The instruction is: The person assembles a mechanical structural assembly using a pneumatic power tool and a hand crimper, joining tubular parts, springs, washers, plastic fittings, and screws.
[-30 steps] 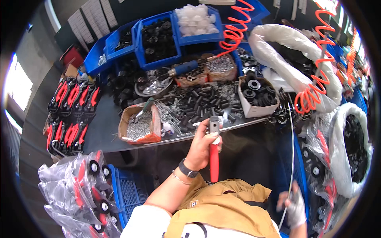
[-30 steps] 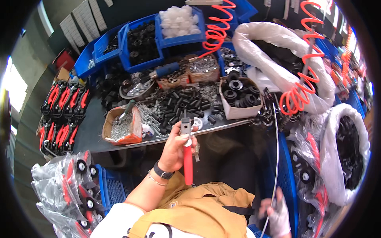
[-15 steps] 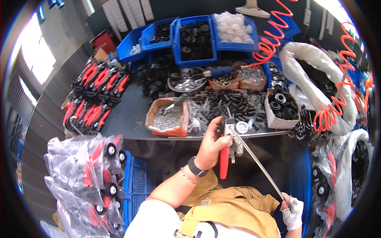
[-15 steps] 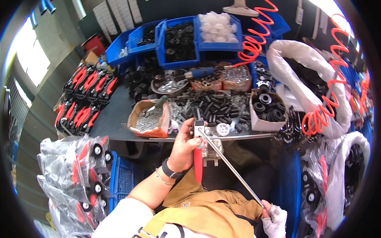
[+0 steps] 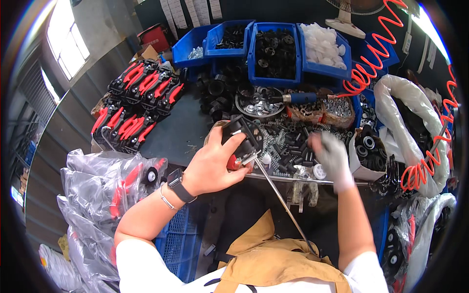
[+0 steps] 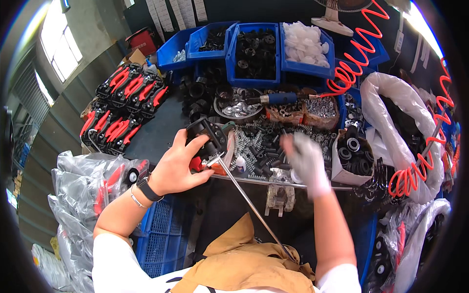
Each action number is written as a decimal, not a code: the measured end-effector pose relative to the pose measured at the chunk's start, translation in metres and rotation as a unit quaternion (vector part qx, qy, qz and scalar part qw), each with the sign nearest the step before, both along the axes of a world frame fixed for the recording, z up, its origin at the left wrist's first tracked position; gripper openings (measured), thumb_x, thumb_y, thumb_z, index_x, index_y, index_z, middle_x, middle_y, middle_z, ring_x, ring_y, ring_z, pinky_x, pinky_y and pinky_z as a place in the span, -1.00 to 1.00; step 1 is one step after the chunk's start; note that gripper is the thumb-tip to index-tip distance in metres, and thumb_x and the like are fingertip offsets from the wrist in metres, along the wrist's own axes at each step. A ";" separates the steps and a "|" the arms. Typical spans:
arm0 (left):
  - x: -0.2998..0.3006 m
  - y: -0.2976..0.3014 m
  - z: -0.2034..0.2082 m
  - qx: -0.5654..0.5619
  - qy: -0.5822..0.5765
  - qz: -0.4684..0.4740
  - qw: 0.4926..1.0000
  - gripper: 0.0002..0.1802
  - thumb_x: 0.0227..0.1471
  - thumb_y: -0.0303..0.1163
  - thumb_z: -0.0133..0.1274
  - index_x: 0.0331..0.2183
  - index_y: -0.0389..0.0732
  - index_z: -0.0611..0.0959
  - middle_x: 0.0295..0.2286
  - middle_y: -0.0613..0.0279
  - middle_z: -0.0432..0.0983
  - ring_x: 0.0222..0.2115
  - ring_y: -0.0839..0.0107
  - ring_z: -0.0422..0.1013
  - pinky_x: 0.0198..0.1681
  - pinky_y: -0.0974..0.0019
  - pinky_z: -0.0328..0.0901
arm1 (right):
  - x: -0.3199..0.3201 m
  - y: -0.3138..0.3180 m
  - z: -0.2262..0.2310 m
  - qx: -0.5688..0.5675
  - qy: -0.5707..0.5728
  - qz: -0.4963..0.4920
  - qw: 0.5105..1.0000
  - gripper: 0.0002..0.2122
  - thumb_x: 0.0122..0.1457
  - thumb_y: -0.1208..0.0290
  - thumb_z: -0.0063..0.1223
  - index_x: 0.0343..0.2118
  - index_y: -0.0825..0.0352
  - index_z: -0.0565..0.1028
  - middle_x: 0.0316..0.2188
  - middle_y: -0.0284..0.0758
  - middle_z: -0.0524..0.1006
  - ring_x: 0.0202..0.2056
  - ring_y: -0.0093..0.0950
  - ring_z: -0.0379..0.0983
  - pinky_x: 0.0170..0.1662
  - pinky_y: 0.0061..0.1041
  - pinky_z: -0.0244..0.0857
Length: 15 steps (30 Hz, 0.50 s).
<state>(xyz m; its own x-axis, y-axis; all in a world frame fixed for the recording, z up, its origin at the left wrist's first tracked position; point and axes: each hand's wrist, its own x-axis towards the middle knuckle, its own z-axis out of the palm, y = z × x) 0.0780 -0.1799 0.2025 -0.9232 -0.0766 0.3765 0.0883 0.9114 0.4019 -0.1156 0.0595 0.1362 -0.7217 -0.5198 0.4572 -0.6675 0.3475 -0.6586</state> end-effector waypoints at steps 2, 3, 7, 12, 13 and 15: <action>-0.006 -0.006 0.005 -0.034 0.028 -0.101 0.994 -0.19 -0.22 -0.27 0.33 0.09 -0.16 0.37 -0.09 -0.21 0.23 -0.11 -0.13 0.32 -0.02 0.11 0.29 | -0.092 -0.024 -0.006 0.061 0.168 -0.069 0.982 -0.86 0.11 0.40 0.02 -0.34 0.32 0.55 -0.33 -0.10 0.53 -0.24 -0.13 0.47 -0.12 -0.24 0.36; -0.007 -0.012 0.015 -0.017 -0.046 -0.135 0.990 -0.17 -0.21 -0.32 0.33 0.11 -0.18 0.34 -0.08 -0.23 0.22 -0.05 -0.15 0.26 0.03 0.11 0.23 | -0.130 -0.036 -0.015 0.173 0.162 -0.098 0.966 -0.85 0.10 0.38 0.04 -0.31 0.30 0.54 -0.28 -0.13 0.53 -0.19 -0.16 0.47 -0.08 -0.25 0.35; 0.010 -0.051 0.042 -0.015 -0.226 -0.213 0.950 -0.18 -0.14 -0.39 0.28 0.17 -0.19 0.32 -0.15 -0.16 0.42 -0.16 -0.08 0.37 -0.02 0.13 0.27 | -0.151 -0.074 -0.032 0.344 0.176 -0.114 0.915 -0.79 0.07 0.35 0.09 -0.23 0.27 0.52 -0.14 -0.20 0.51 -0.05 -0.19 0.42 0.02 -0.27 0.33; 0.031 -0.046 0.058 -0.124 -0.205 -0.190 0.952 -0.26 -0.14 -0.38 0.24 0.13 -0.09 0.39 -0.35 0.08 0.45 -0.33 0.08 0.37 -0.20 0.12 0.28 | -0.155 -0.083 -0.029 0.340 0.164 -0.097 0.921 -0.75 0.08 0.36 0.08 -0.17 0.28 0.48 -0.14 -0.17 0.51 -0.04 -0.18 0.42 0.02 -0.26 0.33; 0.036 -0.045 0.064 -0.223 -0.171 -0.198 0.939 -0.30 -0.14 -0.37 0.22 0.11 -0.03 0.42 -0.41 0.17 0.44 -0.38 0.15 0.36 -0.27 0.15 0.28 | -0.152 -0.087 -0.028 0.356 0.164 -0.096 0.915 -0.75 0.08 0.38 0.07 -0.16 0.29 0.48 -0.14 -0.16 0.51 -0.04 -0.18 0.42 0.02 -0.26 0.33; 0.037 -0.014 0.075 -0.392 -0.007 -0.143 0.909 -0.51 -0.16 -0.35 0.20 -0.09 0.17 0.58 -0.47 0.39 0.46 -0.47 0.39 0.34 -0.39 0.37 0.23 | -0.157 -0.082 -0.024 0.396 0.154 -0.102 0.899 -0.74 0.09 0.41 0.04 -0.14 0.29 0.48 -0.14 -0.11 0.51 -0.05 -0.16 0.44 0.02 -0.24 0.33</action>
<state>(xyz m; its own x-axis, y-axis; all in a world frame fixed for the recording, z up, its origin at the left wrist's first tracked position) 0.1152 -0.1938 0.2772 -0.8685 0.4534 0.2004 0.3661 0.8592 -0.3574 -0.2729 -0.0225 0.1119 -0.7415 -0.6416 0.1964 -0.6450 0.7622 0.0551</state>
